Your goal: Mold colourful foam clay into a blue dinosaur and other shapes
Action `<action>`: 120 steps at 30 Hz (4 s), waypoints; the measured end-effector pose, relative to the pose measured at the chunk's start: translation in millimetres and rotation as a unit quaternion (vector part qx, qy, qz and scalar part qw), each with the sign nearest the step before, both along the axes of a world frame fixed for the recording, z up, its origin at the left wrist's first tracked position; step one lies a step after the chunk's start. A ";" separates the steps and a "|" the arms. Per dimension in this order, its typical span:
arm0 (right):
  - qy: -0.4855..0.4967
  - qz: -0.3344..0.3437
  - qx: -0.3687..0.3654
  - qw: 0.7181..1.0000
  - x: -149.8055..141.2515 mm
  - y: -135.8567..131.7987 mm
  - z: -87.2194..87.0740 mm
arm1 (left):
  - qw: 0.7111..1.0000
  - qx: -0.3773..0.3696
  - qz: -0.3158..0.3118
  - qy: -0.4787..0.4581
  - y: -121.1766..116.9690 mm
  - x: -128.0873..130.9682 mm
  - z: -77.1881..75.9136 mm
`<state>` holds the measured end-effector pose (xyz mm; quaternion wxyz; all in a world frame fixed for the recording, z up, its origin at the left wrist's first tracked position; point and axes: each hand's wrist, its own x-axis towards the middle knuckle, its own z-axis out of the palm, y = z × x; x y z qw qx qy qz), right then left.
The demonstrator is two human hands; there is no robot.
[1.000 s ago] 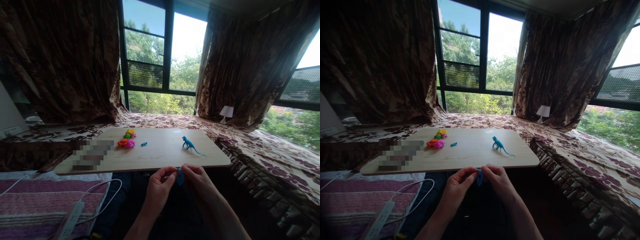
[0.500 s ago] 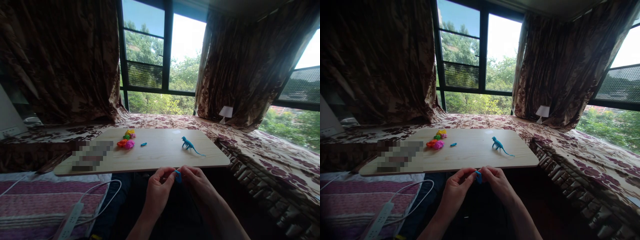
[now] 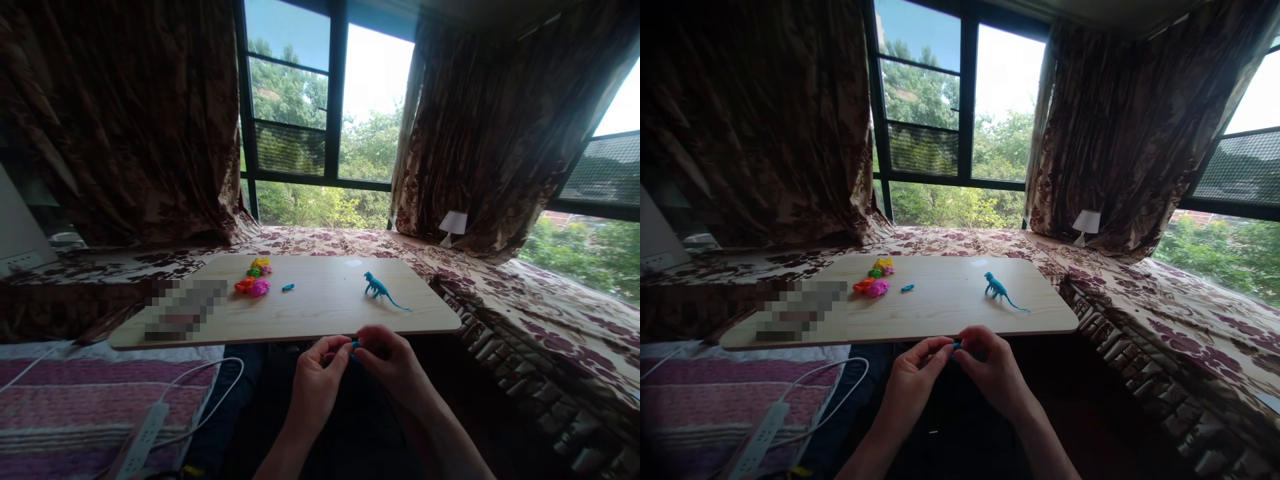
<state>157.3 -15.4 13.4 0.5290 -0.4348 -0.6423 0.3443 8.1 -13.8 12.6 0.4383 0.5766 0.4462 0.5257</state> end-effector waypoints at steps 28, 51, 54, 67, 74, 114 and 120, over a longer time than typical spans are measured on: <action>-0.064 0.021 0.035 0.997 1.6 -3.6 0.0 | 0.986 -0.102 -0.076 -0.103 -1.5 0.4 -4.6; -0.077 -0.001 0.065 0.995 1.9 -3.1 6.9 | 0.998 0.041 -0.036 0.030 -3.1 -4.4 5.2; -0.080 0.010 0.046 0.996 3.8 -2.9 6.7 | 0.998 0.046 -0.020 0.039 -2.8 -4.8 7.1; -0.087 0.010 0.059 0.994 2.5 1.1 5.5 | 0.999 0.011 -0.045 0.016 1.2 -3.2 -3.2; -0.064 0.017 0.018 0.998 0.9 0.5 13.1 | 1.000 -0.002 -0.013 -0.027 2.4 -7.1 0.1; -0.244 0.222 0.117 0.937 -102.7 222.1 33.0 | 0.994 -0.076 0.064 -0.041 179.4 -113.9 12.4; -0.234 0.186 0.137 0.945 -114.2 233.8 13.6 | 0.986 -0.117 0.115 -0.029 185.5 -120.0 -1.6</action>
